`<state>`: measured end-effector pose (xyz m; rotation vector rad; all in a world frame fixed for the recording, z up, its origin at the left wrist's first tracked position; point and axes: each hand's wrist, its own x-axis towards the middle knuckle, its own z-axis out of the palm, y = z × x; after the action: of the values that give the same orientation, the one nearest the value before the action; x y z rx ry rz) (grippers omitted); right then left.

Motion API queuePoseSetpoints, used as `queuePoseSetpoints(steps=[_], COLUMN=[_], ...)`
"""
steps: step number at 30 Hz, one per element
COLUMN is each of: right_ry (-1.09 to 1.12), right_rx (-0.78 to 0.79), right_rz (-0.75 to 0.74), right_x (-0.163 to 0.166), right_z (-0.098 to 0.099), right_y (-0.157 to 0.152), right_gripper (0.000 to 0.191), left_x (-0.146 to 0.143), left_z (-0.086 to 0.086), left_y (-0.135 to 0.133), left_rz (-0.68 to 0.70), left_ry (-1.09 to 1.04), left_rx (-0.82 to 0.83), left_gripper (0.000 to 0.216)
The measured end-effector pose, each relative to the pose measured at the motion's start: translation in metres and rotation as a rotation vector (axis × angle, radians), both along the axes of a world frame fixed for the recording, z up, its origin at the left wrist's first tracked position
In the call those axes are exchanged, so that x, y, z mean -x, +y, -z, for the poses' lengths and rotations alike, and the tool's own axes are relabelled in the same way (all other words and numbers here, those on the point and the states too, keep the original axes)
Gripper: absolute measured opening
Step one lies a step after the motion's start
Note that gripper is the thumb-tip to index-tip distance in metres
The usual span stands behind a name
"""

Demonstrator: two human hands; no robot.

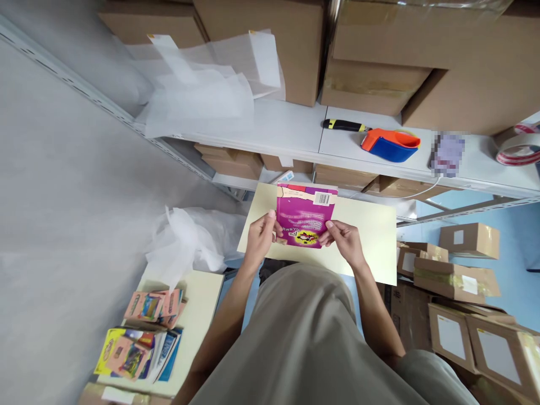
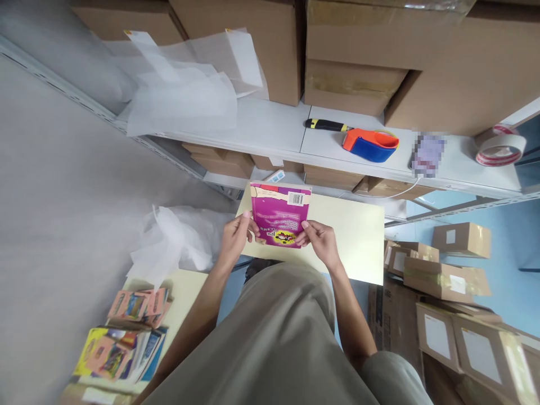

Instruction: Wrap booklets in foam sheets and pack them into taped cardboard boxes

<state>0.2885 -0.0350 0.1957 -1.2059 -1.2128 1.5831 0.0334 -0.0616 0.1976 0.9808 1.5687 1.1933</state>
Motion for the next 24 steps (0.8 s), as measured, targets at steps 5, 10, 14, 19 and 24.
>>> queuePoseSetpoints(steps=[5, 10, 14, 19, 24], right_ry=[0.023, 0.017, 0.127, 0.198, 0.259], right_rx=[0.048, 0.007, 0.028, 0.086, 0.103], right_rz=[0.018, 0.008, 0.046, 0.106, 0.031], right_x=[-0.003, -0.003, 0.004, 0.016, 0.015], right_z=[0.006, 0.027, 0.057, 0.086, 0.1], right_y=[0.0, 0.009, 0.019, 0.027, 0.028], right_gripper=[0.074, 0.055, 0.053, 0.056, 0.063], left_x=[0.002, 0.0, -0.016, -0.051, -0.079], left_z=[-0.012, -0.026, -0.025, -0.033, -0.042], left_y=[0.002, 0.002, 0.001, -0.01, -0.014], left_rz=[0.02, 0.103, 0.165, 0.231, 0.466], left_ry=[0.018, 0.175, 0.33, 0.65, 0.98], left_rx=[0.005, -0.074, -0.132, -0.206, -0.366], left_gripper=[0.076, 0.046, 0.021, 0.021, 0.031])
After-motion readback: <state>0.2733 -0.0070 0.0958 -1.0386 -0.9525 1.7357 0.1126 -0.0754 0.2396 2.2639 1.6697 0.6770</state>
